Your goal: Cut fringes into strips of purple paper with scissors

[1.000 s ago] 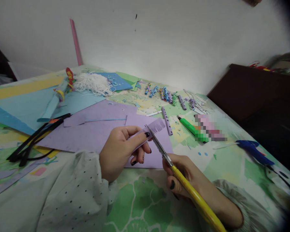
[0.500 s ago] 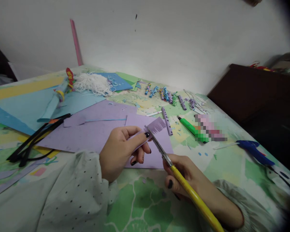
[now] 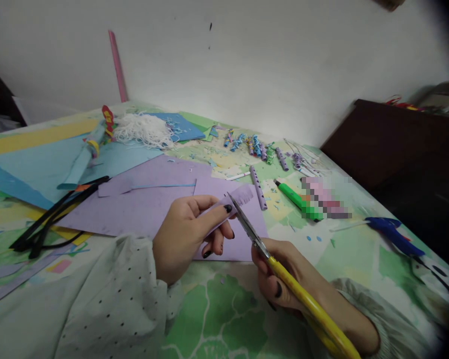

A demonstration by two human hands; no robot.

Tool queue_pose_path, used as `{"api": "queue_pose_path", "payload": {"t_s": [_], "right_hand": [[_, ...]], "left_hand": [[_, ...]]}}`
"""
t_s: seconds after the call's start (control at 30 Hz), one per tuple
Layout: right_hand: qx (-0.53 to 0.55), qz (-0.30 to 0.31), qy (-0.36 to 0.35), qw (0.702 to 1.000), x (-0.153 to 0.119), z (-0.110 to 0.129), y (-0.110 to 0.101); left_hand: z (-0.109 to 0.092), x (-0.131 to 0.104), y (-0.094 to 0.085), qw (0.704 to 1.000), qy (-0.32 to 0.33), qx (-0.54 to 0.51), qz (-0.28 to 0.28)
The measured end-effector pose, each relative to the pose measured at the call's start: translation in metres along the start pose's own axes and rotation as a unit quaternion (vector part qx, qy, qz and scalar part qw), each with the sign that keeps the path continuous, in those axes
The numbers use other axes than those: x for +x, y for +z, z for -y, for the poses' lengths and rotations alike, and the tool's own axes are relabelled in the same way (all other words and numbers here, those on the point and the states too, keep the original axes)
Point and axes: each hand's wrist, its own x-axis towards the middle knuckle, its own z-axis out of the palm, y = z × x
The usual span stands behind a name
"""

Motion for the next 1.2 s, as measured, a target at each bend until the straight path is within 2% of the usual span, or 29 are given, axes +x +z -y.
{"api": "queue_pose_path", "payload": {"t_s": [0.33, 0.6, 1.2], "right_hand": [[0.005, -0.008, 0.007, 1.000, 0.0023, 0.0109, 0.0059], [-0.041, -0.037, 0.013, 0.998, 0.0033, 0.0048, 0.0060], [-0.065, -0.037, 0.019, 0.997, 0.0040, 0.0040, 0.0046]], "left_hand": [[-0.0004, -0.0011, -0.0001, 1.000, 0.003, 0.007, -0.003], [0.0011, 0.0008, 0.0001, 1.000, 0.000, 0.023, 0.003], [-0.0006, 0.0000, -0.0001, 0.999, -0.006, 0.037, -0.009]]}}
